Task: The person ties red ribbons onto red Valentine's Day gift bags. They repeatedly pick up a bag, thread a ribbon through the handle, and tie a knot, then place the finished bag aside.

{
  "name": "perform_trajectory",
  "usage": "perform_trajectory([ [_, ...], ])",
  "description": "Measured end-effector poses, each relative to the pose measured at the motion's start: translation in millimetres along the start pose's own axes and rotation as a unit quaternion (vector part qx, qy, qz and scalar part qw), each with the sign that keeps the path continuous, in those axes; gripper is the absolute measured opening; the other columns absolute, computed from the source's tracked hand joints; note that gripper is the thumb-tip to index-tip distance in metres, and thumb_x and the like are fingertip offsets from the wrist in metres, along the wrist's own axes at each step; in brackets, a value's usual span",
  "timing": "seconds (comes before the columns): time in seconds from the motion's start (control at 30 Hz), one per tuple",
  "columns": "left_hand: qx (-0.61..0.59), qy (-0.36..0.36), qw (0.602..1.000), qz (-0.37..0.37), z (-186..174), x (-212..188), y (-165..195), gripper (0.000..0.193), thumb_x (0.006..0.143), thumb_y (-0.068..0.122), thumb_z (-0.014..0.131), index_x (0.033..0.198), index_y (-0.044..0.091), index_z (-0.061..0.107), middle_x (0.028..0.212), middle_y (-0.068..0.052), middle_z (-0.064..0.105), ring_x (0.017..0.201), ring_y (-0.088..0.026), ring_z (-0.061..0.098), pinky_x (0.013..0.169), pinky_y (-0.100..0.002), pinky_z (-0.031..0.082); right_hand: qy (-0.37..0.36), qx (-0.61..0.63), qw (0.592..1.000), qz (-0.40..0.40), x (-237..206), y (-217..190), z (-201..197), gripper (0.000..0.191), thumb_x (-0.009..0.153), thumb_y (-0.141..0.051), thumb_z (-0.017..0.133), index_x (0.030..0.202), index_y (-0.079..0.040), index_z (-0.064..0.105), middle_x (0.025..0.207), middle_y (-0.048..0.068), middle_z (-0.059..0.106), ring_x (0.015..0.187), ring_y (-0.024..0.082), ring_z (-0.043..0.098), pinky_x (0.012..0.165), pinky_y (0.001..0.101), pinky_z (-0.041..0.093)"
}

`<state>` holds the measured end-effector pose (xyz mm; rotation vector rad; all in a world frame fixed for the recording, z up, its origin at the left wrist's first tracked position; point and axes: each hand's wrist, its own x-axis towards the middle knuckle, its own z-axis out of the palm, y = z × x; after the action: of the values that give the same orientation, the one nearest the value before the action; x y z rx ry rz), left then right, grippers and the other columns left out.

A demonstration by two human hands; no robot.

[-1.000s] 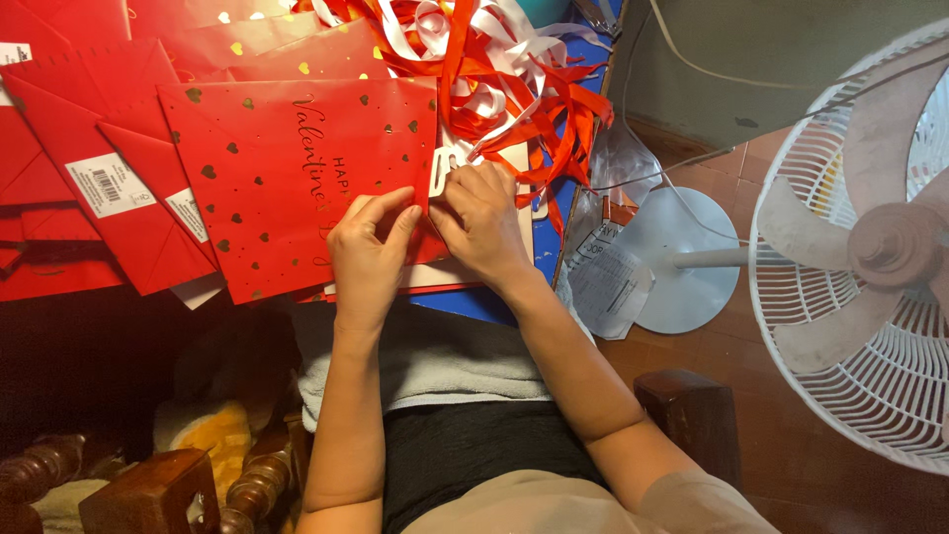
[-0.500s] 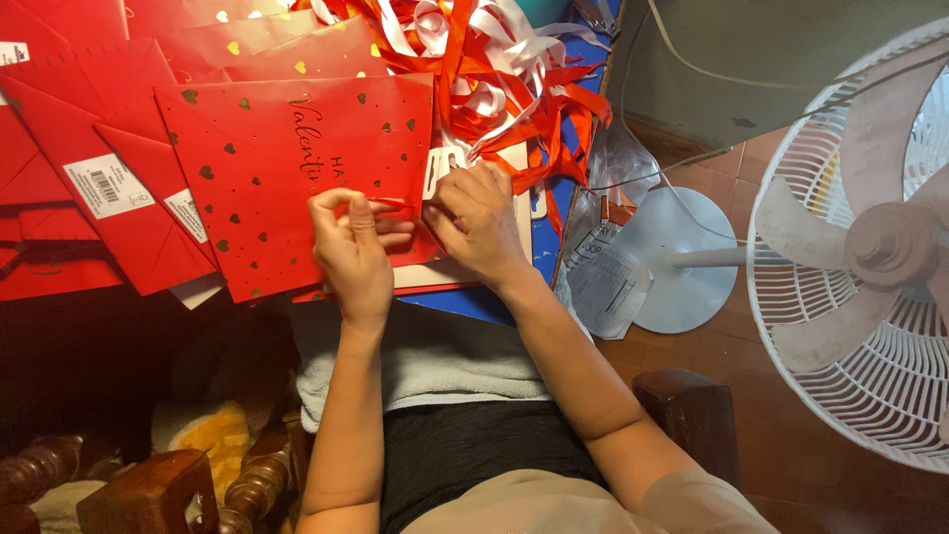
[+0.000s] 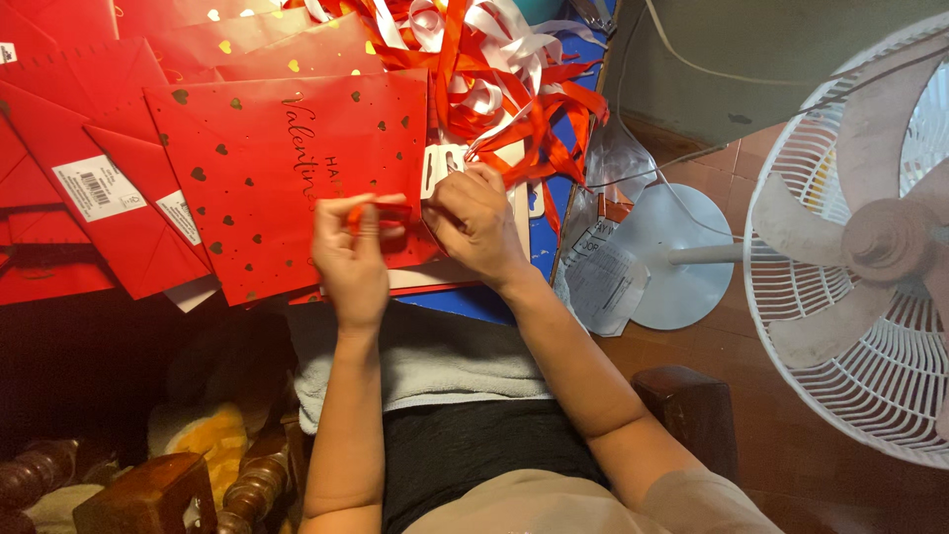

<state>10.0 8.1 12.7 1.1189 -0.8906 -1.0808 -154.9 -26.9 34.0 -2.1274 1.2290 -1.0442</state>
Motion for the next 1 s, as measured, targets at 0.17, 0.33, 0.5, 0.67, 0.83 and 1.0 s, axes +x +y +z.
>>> perform_trajectory([
  [0.17, -0.268, 0.046, 0.959, -0.074, -25, 12, -1, 0.016, 0.111, 0.02, 0.057, 0.12, 0.006, 0.058, 0.108, -0.015, 0.073, 0.097, -0.02, 0.072, 0.086, -0.033, 0.06, 0.007, 0.008, 1.0, -0.001, 1, 0, 1, 0.011, 0.092, -0.01, 0.073, 0.087, -0.006, 0.063, 0.081, 0.005, 0.057, 0.082, 0.022, 0.059, 0.103, 0.0397, 0.04],
  [0.33, -0.23, -0.024, 0.967, -0.108, -27, 12, 4, 0.029, 0.11, 0.022, 0.059, 0.133, 0.005, 0.06, 0.115, -0.012, 0.073, 0.094, -0.014, 0.069, 0.086, -0.032, 0.06, 0.001, -0.003, 1.0, 0.017, 0, 2, 1, 0.018, 0.091, -0.009, 0.075, 0.082, -0.005, 0.06, 0.076, 0.007, 0.049, 0.077, 0.024, 0.055, 0.104, 0.04, 0.042],
  [0.5, -0.015, -0.077, 0.993, -0.088, -14, 8, 6, 0.028, 0.104, 0.013, 0.067, 0.129, 0.0, 0.065, 0.113, -0.008, 0.074, 0.096, -0.009, 0.068, 0.086, -0.027, 0.057, 0.012, 0.005, 1.0, -0.003, 0, 1, 2, 0.014, 0.091, -0.008, 0.074, 0.085, -0.005, 0.062, 0.078, 0.006, 0.052, 0.079, 0.024, 0.056, 0.101, 0.0391, 0.041],
  [0.67, -0.061, -0.058, 0.995, -0.047, -8, 4, 2, 0.007, 0.106, 0.008, 0.068, 0.107, 0.001, 0.067, 0.107, -0.007, 0.076, 0.098, -0.01, 0.07, 0.093, -0.026, 0.057, 0.004, 0.007, 1.0, 0.012, 1, 0, 2, 0.011, 0.09, -0.006, 0.072, 0.085, -0.005, 0.062, 0.076, 0.005, 0.052, 0.077, 0.022, 0.056, 0.101, 0.0394, 0.041],
  [0.83, -0.248, -0.063, 0.965, -0.061, -27, 8, 0, 0.007, 0.106, 0.013, 0.069, 0.106, 0.006, 0.067, 0.093, -0.005, 0.071, 0.093, -0.017, 0.07, 0.093, -0.032, 0.057, 0.004, 0.005, 1.0, 0.006, 0, 2, 0, 0.014, 0.088, -0.005, 0.071, 0.083, -0.005, 0.058, 0.079, 0.006, 0.054, 0.08, 0.023, 0.058, 0.106, 0.0407, 0.041],
  [1.0, -0.315, -0.085, 0.943, -0.061, -38, 10, -1, 0.011, 0.106, 0.016, 0.07, 0.11, 0.006, 0.069, 0.091, -0.005, 0.067, 0.09, -0.02, 0.066, 0.09, -0.032, 0.053, 0.015, 0.016, 1.0, -0.019, 0, 2, 0, 0.009, 0.085, -0.005, 0.069, 0.089, -0.003, 0.061, 0.091, 0.009, 0.059, 0.094, 0.028, 0.059, 0.105, 0.0407, 0.042],
])
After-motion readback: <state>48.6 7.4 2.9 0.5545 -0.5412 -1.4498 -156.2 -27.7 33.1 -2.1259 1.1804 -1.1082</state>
